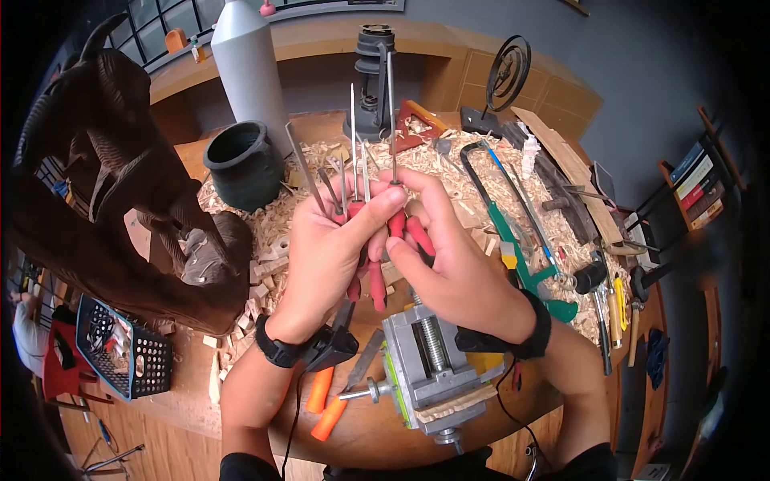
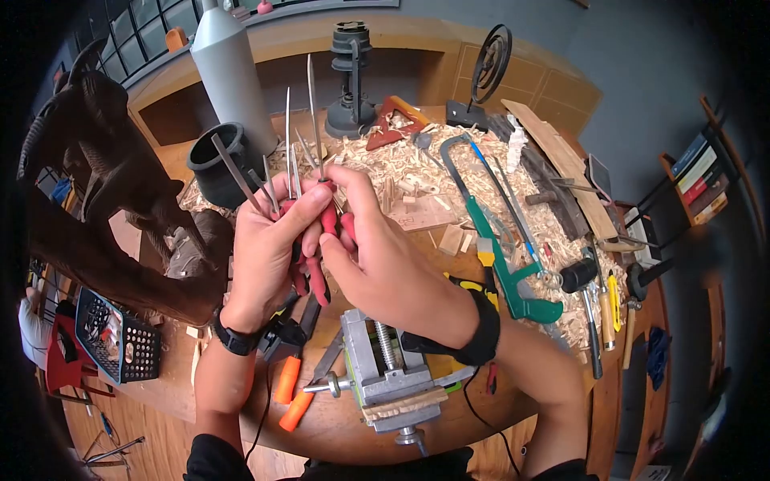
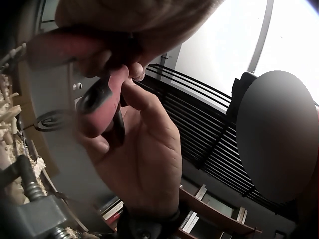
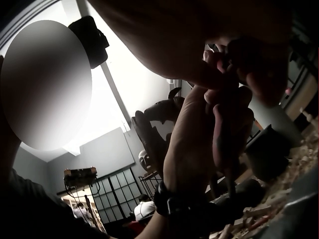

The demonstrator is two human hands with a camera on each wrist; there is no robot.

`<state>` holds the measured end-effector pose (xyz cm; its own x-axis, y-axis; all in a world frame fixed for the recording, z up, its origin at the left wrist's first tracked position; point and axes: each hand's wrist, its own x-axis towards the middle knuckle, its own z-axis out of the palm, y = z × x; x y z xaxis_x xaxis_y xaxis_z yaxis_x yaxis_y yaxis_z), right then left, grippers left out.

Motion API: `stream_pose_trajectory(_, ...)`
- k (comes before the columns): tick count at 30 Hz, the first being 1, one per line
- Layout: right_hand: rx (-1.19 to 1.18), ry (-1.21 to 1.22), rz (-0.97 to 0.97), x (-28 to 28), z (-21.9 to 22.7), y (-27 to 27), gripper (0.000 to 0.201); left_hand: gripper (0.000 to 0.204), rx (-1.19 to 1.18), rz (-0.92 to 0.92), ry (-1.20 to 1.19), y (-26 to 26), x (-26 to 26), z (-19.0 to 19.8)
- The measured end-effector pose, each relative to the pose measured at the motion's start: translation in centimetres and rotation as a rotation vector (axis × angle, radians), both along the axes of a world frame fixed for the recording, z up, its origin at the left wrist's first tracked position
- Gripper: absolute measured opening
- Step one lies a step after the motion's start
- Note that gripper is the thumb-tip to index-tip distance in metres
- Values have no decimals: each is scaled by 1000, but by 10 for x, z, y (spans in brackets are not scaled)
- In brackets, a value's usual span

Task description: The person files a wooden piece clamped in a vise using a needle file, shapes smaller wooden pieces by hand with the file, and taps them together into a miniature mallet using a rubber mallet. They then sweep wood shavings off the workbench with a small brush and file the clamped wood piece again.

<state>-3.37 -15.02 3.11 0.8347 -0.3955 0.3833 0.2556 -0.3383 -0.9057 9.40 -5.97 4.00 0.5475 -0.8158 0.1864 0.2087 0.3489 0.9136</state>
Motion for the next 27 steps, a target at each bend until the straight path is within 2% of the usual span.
stream_pose_trajectory(2, -195, 36, -88, 0, -2, -2, 51, 23, 94, 9, -121, 3, 5, -1)
stream_pose_trajectory(5, -272, -32, -153, 5, -2, -3, 44, 29, 120, 11, -153, 3, 8, -2)
stream_pose_trajectory(6, -144, -47, -112, 8, -6, -7, 36, 32, 107, -17, -118, 4, 5, 0)
stream_pose_trajectory(8, 206, 74, -29, 4, 19, -2, 32, 33, 95, -34, -136, 3, 1, 1)
stream_pose_trajectory(9, 274, 70, -55, 4, 22, -5, 28, 33, 109, -26, -120, 1, -1, -2)
stream_pose_trajectory(11, 418, -3, -97, 7, 31, -5, 17, 34, -44, 50, -100, -3, -2, -7)
stream_pose_trajectory(14, 478, -57, -28, 6, 40, -12, 17, 36, -88, 111, 45, -5, 8, -6)
stream_pose_trajectory(16, 471, -26, -27, 7, 44, -6, 18, 35, -79, 70, 75, -4, 13, -4)
stream_pose_trajectory(18, 422, 55, 122, 10, 43, -4, 17, 32, -15, -92, 203, -3, 12, 1)
stream_pose_trajectory(20, 397, 51, 128, 17, 38, -5, 19, 31, 34, -90, 170, -4, 13, -3)
stream_pose_trajectory(22, 421, 98, 327, 15, 40, -16, 24, 31, -49, -79, 94, -1, 16, -4)
stream_pose_trajectory(23, 422, 99, 329, 14, 41, -14, 24, 31, -68, -60, 73, -1, 20, -5)
stream_pose_trajectory(25, 260, 141, 102, 9, 43, -8, 29, 31, -93, 46, 47, 1, 27, 0)
stream_pose_trajectory(26, 261, 142, 102, 4, 41, -9, 29, 31, -105, 85, 1, 5, 37, 3)
stream_pose_trajectory(27, 122, 114, 5, -4, 40, -12, 29, 32, -135, 104, -43, 7, 44, 5)
